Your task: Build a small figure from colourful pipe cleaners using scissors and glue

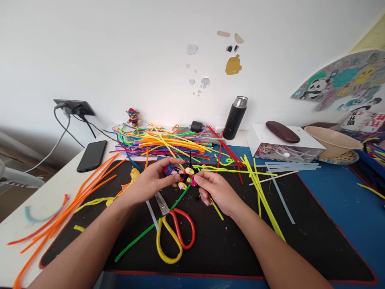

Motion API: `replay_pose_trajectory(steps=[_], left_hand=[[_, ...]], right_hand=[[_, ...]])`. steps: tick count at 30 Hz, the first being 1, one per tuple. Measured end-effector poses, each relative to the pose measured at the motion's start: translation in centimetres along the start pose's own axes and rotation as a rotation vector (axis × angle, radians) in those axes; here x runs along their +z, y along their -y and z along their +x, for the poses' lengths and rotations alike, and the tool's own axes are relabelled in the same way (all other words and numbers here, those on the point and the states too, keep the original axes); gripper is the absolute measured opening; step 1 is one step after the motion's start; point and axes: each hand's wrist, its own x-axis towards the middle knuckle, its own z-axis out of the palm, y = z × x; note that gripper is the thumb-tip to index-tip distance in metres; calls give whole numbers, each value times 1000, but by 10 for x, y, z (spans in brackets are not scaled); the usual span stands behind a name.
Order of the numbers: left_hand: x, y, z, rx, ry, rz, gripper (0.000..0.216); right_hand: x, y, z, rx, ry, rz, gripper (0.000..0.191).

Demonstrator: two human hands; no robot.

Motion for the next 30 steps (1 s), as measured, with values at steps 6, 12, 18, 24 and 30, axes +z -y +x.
replay_pose_trajectory(steps=[6, 12, 18, 24, 30], left_hand=[[-3, -1, 1, 71, -182, 127, 59], [-1, -1, 0, 115, -242, 258, 55], [3, -1, -2, 149, -256, 364, 50], [3, 3, -2, 142, -219, 347, 50], [4, 6, -2, 140, -202, 304, 50]], right_hand=[[-1, -2, 2, -65, -90, -78, 48], [-1, -5, 3, -91, -105, -169, 43], [-1, -4, 2, -92, -95, -208, 39], [-1, -6, 4, -81, -105, -228, 37], [0, -5, 5, -73, -115, -239, 32]])
